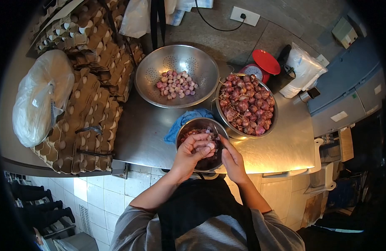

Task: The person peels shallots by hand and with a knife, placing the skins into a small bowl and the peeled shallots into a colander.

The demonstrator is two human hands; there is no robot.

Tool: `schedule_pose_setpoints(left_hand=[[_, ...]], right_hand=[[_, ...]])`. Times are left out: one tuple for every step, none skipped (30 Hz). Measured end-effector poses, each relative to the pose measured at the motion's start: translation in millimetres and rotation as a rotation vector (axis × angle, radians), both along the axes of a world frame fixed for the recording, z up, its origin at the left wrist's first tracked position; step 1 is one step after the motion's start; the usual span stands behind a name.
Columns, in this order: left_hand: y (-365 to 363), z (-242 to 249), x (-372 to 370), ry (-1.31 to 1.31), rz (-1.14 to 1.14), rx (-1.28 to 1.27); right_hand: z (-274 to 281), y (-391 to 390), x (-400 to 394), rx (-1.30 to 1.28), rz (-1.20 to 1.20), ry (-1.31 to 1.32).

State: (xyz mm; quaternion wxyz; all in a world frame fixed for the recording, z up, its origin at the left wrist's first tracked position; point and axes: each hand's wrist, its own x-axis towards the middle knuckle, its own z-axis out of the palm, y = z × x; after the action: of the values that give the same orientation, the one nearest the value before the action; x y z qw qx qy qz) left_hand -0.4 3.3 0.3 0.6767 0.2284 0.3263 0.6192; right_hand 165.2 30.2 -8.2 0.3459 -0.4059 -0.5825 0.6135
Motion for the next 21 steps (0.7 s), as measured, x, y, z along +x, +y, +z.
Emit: schedule_pose_setpoints(left_hand=[[0, -2, 0, 0.011, 0.011, 0.008], [1, -5, 0, 0.022, 0.022, 0.016], [2, -7, 0, 0.033, 0.032, 0.025], [2, -5, 0, 0.056, 0.038, 0.053], [2, -3, -1, 0.080, 0.044, 0.081], [2, -2, -1, 0.103, 0.050, 0.108], [2, -2, 0, 0.147, 0.071, 0.118], [1, -3, 0, 0.190, 0.094, 0.127], [1, -3, 1, 0.234, 0.117, 0.137], [0, -2, 1, 0.265, 0.115, 0.144], [-1, -1, 1, 0.296, 0.114, 0.151], [-2, 0, 2, 0.327, 0.112, 0.158], [-2, 0, 2, 0.336, 0.116, 0.158], [-2, -1, 2, 0.344, 0.120, 0.157], [-2, -1, 2, 0.352, 0.123, 0.157], [-2, -1, 2, 0.336, 0.127, 0.168], [-2, 0, 1, 0.321, 0.131, 0.178], [-2, 0, 2, 0.306, 0.135, 0.189], [-3, 0, 2, 0.309, 0.141, 0.192], [-3, 0, 2, 0.312, 0.148, 0.194], [-3, 0, 3, 0.315, 0.155, 0.197]], right_hand=[[1, -2, 0, 0.046, 0.023, -0.011], [1, -4, 1, 0.093, 0.044, -0.022], [4, -7, 0, 0.143, 0.073, -0.061], [7, -8, -1, 0.190, 0.092, -0.096], [10, -9, -3, 0.237, 0.109, -0.130], [12, -10, -4, 0.282, 0.116, -0.160], [14, -10, -5, 0.326, 0.123, -0.191], [15, -9, -4, 0.330, 0.129, -0.226], [16, -9, -2, 0.333, 0.136, -0.261], [16, -8, -1, 0.336, 0.142, -0.296], [14, -8, 0, 0.321, 0.134, -0.266], [10, -7, 1, 0.305, 0.125, -0.237], [8, -6, 2, 0.290, 0.117, -0.207], [8, -7, 1, 0.345, 0.099, -0.199], [9, -8, -2, 0.399, 0.082, -0.191], [9, -9, -4, 0.454, 0.064, -0.183], [10, -10, -6, 0.453, 0.069, -0.198], [12, -12, -7, 0.451, 0.074, -0.214], [14, -13, -8, 0.449, 0.078, -0.230], [16, -13, -6, 0.419, 0.089, -0.254], [18, -13, -5, 0.389, 0.101, -0.277]])
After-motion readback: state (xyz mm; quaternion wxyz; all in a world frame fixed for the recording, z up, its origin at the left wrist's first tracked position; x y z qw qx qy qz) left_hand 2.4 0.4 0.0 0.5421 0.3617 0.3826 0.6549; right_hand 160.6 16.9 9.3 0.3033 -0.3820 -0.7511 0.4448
